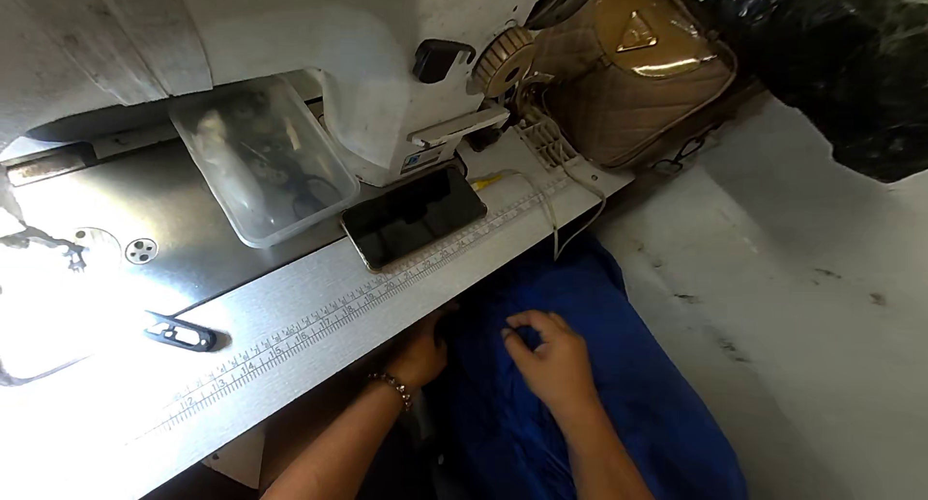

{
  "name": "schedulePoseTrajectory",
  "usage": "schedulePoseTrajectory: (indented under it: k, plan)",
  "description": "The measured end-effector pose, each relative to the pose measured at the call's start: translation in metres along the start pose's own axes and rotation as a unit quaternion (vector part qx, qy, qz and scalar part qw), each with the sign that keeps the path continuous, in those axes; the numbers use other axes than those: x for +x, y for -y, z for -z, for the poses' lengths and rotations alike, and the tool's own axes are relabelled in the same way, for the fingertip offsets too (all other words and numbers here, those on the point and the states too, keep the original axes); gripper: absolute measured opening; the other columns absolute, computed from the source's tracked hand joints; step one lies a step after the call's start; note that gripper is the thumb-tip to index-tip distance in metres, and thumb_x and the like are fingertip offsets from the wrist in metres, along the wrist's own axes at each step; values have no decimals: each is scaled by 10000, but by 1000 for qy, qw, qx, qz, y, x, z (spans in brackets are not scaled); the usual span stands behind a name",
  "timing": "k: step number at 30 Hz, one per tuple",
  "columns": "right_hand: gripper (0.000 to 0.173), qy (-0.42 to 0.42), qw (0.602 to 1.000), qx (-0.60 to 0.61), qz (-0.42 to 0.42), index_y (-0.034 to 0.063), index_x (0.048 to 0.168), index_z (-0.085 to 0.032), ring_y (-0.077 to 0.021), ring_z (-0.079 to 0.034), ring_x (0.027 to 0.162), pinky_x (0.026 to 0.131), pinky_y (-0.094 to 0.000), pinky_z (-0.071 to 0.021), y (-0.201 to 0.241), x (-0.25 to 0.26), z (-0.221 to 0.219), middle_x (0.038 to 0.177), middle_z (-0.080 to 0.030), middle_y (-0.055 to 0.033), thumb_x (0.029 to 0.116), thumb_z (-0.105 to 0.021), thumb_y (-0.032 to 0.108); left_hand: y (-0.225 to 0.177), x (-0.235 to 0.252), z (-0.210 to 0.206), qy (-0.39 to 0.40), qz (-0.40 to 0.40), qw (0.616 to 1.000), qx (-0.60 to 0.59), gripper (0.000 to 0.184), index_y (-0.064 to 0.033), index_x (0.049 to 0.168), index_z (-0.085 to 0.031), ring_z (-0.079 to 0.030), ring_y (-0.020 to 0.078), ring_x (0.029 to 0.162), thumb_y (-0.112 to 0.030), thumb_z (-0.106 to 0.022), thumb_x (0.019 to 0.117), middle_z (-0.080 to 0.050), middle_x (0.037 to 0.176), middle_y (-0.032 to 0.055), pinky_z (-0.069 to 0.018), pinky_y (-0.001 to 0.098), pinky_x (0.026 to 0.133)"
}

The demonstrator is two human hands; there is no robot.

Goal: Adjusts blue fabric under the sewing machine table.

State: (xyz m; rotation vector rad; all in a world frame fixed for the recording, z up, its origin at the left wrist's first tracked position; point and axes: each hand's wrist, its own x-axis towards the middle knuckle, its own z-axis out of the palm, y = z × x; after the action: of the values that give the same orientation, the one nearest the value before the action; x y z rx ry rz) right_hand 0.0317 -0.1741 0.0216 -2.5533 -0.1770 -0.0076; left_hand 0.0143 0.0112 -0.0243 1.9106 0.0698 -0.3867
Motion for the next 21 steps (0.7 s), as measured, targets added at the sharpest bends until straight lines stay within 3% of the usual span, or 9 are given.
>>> schedulePoseTrajectory:
  k: [3,5,7,10,12,15,17,21]
  plan:
    - [173,-30,998,-7,49,-5,1072,-676,-317,-655,970,796,-501,-553,-4,1,15,1060,-668,-182,921,-594,6,8,-1,-2,9,-48,995,82,399,-79,1346,-644,-606,267,1277,24,-573,966,-645,1361,128,-465,454,1105]
    - [226,-34,996,-45,74,30,957,-724,-347,-617,941,728,-487,-540,1,0,16,1047,-611,-209,901,-509,-11,6,-2,-4,1,-40,993,107,314,-74,1277,-692,-622,272,1250,-18,-540,1008,-662,1328,132,-471,448,1093]
    - [276,-7,996,-68,60,38,933,-759,-377,-631,990,759,-508,-560,9,-2,14,1144,-595,-262,902,-500,-53,1,-1,-2,8,-25,993,116,296,-67,1268,-696,-636,276,1230,-59,-505,1043,-674,1308,136,-479,449,1081]
    - [217,31,995,-87,45,24,1004,-767,-344,-651,894,713,-476,-564,10,-2,6,1223,-569,-303,910,-572,23,-2,1,3,29,-6,993,118,307,-63,1315,-660,-631,244,1244,-110,-481,1071,-671,1317,126,-469,429,1095]
    - [185,57,994,-87,40,5,1007,-758,-410,-650,995,785,-535,-574,10,-2,0,1232,-569,-314,898,-733,153,0,-1,4,19,-9,994,103,285,-42,1284,-666,-655,261,1199,-116,-490,1071,-688,1273,141,-491,446,1066]
    - [389,101,989,-103,24,-12,977,-747,-483,-618,1103,852,-586,-564,12,-3,-13,1270,-550,-347,781,-893,291,-1,-3,3,2,-15,995,97,264,-49,1230,-690,-675,264,1151,-144,-497,1076,-708,1217,134,-511,461,1034]
    - [393,126,984,-125,17,6,955,-746,-468,-605,1109,868,-581,-556,15,-4,-19,1241,-558,-316,768,-904,313,-6,-3,3,2,-9,996,93,259,-62,1218,-695,-679,253,1136,-154,-496,1080,-714,1201,122,-518,455,1022]
    - [173,125,984,-122,40,22,892,-756,-475,-597,1115,888,-605,-533,11,-6,-25,1208,-578,-310,846,-808,180,-8,-2,2,-5,-13,996,83,253,-66,1216,-696,-681,242,1133,-156,-506,1076,-715,1199,114,-521,448,1020]
